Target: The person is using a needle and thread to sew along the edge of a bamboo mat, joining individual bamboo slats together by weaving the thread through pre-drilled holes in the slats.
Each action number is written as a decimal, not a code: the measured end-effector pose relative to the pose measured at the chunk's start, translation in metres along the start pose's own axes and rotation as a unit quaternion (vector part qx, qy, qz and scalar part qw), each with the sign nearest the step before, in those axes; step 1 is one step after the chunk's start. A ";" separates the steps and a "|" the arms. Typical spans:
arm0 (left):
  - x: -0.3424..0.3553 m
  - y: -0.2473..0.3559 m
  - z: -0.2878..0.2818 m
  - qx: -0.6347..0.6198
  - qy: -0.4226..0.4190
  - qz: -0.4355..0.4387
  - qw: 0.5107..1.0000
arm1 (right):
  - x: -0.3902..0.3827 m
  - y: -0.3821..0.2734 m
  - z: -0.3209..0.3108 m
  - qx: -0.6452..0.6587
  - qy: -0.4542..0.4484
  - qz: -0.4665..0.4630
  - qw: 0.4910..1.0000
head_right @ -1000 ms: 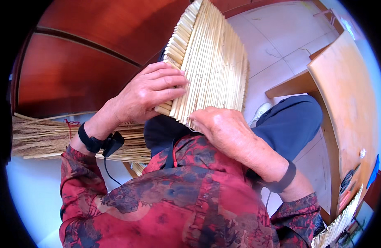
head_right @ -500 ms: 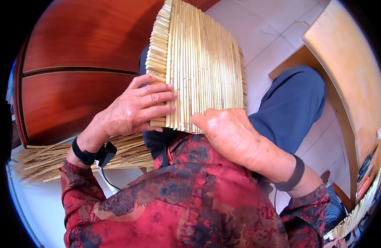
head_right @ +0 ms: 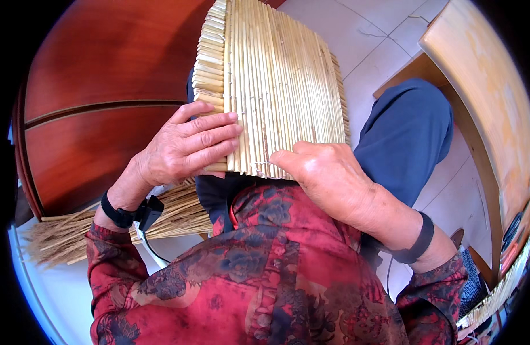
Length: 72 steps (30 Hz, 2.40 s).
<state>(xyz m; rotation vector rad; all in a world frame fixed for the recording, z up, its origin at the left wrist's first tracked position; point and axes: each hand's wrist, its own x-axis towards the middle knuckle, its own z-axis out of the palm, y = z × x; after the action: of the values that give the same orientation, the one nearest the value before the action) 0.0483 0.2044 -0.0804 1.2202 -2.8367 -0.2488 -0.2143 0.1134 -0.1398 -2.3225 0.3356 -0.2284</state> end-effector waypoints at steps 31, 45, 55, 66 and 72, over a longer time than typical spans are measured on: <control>0.011 0.004 -0.018 -0.120 0.123 0.069 0.983 | 0.005 -0.007 -0.013 0.074 0.049 -0.124 0.988; 0.011 0.000 -0.022 -0.139 0.123 0.055 0.981 | 0.022 -0.002 -0.018 0.080 -0.004 -0.166 0.983; 0.010 -0.005 -0.027 -0.135 0.109 0.071 0.982 | 0.030 -0.011 -0.020 0.114 -0.028 -0.146 0.982; 0.007 -0.009 -0.026 -0.139 0.112 0.071 0.981 | 0.040 -0.014 -0.026 0.134 -0.065 -0.119 0.982; 0.005 -0.011 -0.028 -0.133 0.111 0.069 0.982 | 0.041 -0.012 -0.024 0.130 -0.063 -0.124 0.982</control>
<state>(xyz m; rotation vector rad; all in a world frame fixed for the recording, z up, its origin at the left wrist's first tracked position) 0.0552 0.1898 -0.0552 0.9304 -2.5806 -0.4382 -0.1793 0.0924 -0.1116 -2.1036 -0.0480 -0.2308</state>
